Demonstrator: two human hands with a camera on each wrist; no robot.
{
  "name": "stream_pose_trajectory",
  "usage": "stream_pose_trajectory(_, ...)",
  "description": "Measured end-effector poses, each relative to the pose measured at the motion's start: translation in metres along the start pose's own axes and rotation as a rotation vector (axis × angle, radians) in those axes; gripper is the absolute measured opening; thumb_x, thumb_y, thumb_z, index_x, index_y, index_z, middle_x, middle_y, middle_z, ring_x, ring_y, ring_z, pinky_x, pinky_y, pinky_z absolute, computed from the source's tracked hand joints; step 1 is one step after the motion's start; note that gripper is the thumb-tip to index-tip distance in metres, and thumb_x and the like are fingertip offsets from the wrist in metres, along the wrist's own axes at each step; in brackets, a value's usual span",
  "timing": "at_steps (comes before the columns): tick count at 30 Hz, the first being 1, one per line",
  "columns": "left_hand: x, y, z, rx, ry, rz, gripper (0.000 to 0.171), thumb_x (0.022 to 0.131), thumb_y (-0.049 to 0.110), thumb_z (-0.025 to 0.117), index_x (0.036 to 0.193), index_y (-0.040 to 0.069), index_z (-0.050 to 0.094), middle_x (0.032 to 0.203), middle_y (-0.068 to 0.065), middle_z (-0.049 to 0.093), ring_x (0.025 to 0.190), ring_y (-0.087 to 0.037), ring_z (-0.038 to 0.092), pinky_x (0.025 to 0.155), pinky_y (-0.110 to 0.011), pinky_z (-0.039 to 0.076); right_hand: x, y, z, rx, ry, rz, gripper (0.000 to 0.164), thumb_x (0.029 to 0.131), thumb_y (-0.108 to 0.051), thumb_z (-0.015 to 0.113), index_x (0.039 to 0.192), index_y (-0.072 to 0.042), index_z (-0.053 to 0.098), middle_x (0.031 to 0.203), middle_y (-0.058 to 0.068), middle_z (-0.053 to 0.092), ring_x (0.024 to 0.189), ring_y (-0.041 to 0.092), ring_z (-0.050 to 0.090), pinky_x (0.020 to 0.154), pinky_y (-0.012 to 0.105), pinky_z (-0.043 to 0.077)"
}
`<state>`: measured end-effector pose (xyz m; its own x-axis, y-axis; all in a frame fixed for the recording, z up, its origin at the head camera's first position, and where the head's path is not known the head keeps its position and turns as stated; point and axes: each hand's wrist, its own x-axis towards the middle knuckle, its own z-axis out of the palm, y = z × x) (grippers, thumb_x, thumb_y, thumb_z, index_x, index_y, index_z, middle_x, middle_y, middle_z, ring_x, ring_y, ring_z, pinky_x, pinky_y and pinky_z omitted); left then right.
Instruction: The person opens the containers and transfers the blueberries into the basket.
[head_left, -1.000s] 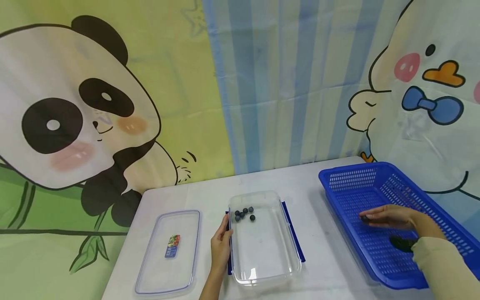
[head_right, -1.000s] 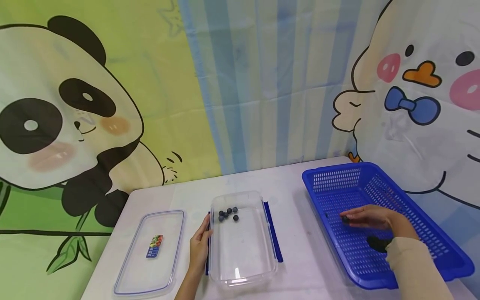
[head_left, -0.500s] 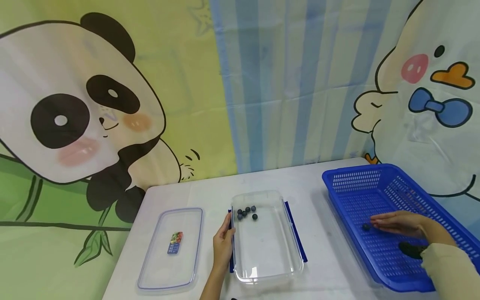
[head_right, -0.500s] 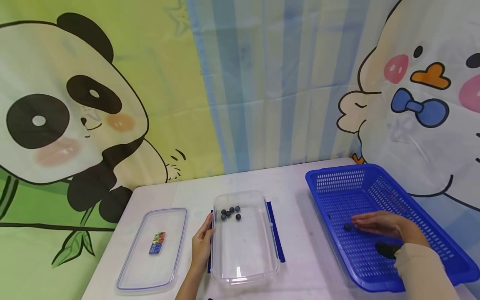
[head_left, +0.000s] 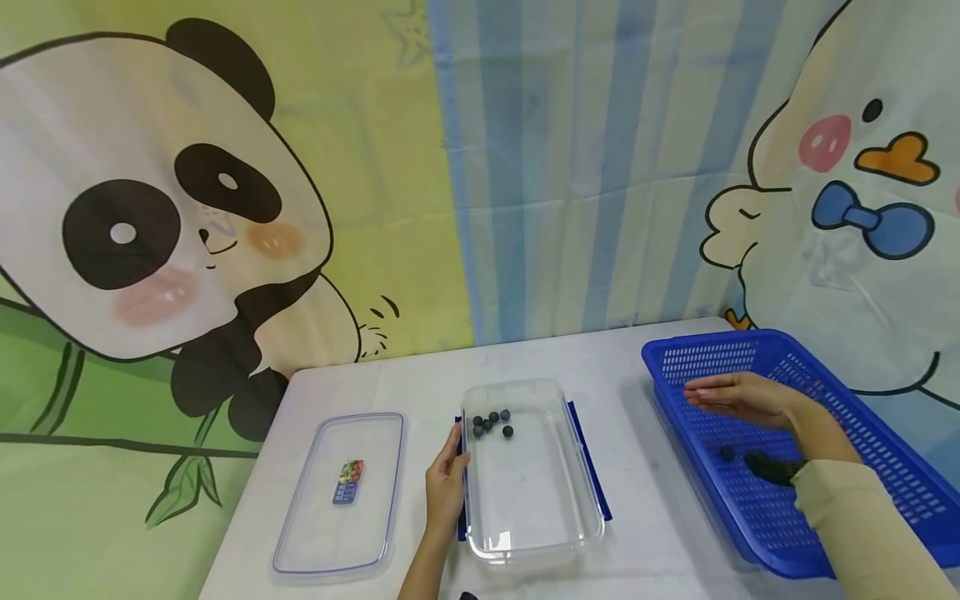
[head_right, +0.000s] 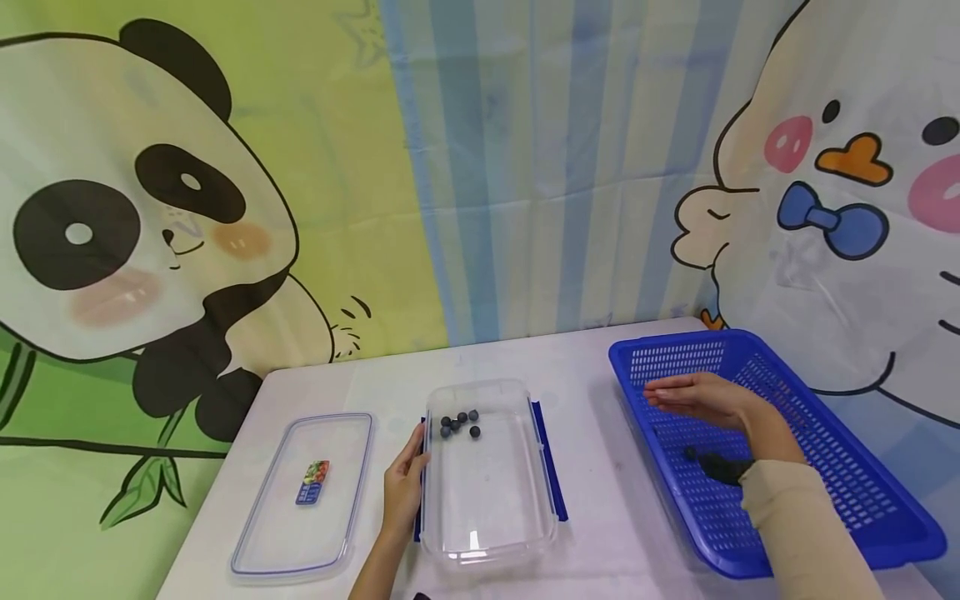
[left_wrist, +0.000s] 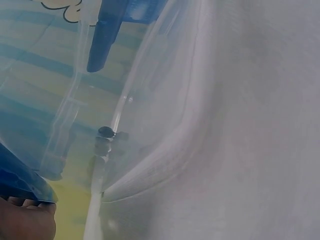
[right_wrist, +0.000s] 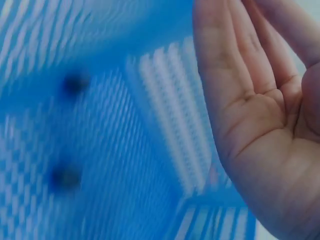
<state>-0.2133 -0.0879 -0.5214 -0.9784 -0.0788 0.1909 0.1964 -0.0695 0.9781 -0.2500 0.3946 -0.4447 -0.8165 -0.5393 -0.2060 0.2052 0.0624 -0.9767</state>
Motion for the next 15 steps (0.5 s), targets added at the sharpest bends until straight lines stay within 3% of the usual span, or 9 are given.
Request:
stream_pose_trajectory(3, 0.000, 0.002, -0.001, 0.002, 0.003, -0.003, 0.044, 0.089, -0.006, 0.048, 0.133, -0.007, 0.042, 0.140, -0.016, 0.038, 0.132, -0.023, 0.030, 0.102, -0.013, 0.026, 0.034, -0.021, 0.027, -0.037, 0.022, 0.001, 0.034, 0.096, -0.003, 0.044, 0.128, 0.009, 0.048, 0.118, 0.009, 0.061, 0.110, 0.019, 0.058, 0.094, 0.029, 0.045)
stream_pose_trajectory(8, -0.001, 0.004, -0.002, 0.011, 0.012, -0.016, 0.044, 0.090, -0.005, 0.048, 0.133, -0.005, 0.042, 0.141, -0.016, 0.037, 0.132, -0.023, 0.029, 0.103, -0.016, 0.025, 0.097, -0.046, 0.088, -0.086, 0.059, 0.023, 0.036, 0.091, -0.008, 0.056, 0.122, 0.010, 0.053, 0.113, 0.013, 0.063, 0.107, 0.024, 0.059, 0.095, 0.037, 0.045)
stream_pose_trajectory(15, 0.003, -0.013, -0.001, 0.003, 0.008, -0.016, 0.044, 0.091, -0.004, 0.048, 0.134, -0.002, 0.043, 0.141, -0.012, 0.038, 0.133, -0.023, 0.029, 0.104, -0.019, 0.024, 0.173, -0.042, 0.164, -0.067, 0.004, -0.043, 0.034, 0.087, -0.002, 0.059, 0.117, 0.014, 0.055, 0.110, 0.022, 0.063, 0.099, 0.027, 0.063, 0.093, 0.044, 0.045)
